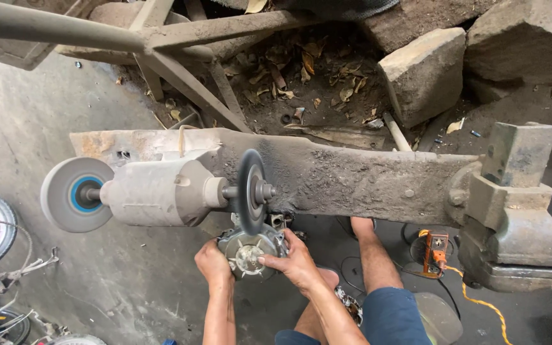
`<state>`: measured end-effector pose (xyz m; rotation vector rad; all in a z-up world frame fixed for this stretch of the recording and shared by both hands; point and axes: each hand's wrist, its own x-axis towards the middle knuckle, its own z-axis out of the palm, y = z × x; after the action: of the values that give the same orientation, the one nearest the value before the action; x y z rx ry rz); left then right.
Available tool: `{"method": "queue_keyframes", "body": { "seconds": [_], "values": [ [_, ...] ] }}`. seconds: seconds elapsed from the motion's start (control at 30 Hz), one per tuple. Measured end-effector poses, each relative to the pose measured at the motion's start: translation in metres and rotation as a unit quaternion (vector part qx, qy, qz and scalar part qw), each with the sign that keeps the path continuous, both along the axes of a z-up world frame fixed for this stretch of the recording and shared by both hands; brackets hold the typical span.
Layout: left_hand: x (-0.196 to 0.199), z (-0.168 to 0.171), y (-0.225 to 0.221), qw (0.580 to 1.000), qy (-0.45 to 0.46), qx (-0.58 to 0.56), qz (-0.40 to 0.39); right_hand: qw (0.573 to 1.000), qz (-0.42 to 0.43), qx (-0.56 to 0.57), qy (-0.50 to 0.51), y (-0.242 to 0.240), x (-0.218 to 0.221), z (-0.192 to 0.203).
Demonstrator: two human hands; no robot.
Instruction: Cleaning or polishing a motorcycle engine casing using a bench-mounted grinder with a wire brush wheel.
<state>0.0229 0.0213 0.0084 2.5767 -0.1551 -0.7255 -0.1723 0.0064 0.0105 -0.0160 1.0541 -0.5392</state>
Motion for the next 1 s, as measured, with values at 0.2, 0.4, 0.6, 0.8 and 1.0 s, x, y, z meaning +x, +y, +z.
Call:
{"method": "queue_keyframes", "body": {
  "seconds": [0.2, 0.4, 0.6, 0.8, 1.0],
  "values": [
    [0.012, 0.021, -0.003, 0.998, -0.014, -0.056, 0.010, 0.999, 0.025, -0.021, -0.021, -0.019, 0.006, 0.022],
    [0.019, 0.030, -0.023, 0.999, -0.023, -0.025, 0.000, 0.999, 0.004, -0.031, -0.016, -0.025, 0.020, 0.018],
    [0.016, 0.032, -0.007, 0.966, -0.053, 0.175, -0.182, 0.999, 0.001, 0.022, -0.031, 0.013, 0.011, -0.022],
    [-0.004, 0.074, -0.002, 0.957, 0.267, 0.109, -0.038, 0.979, -0.034, 0.074, -0.188, 0.038, -0.041, -0.048],
    [0.004, 0.046, 0.063, 0.889, 0.417, -0.169, 0.092, 0.977, -0.040, 0.051, -0.201, 0.035, -0.030, -0.040]
  ]
}}
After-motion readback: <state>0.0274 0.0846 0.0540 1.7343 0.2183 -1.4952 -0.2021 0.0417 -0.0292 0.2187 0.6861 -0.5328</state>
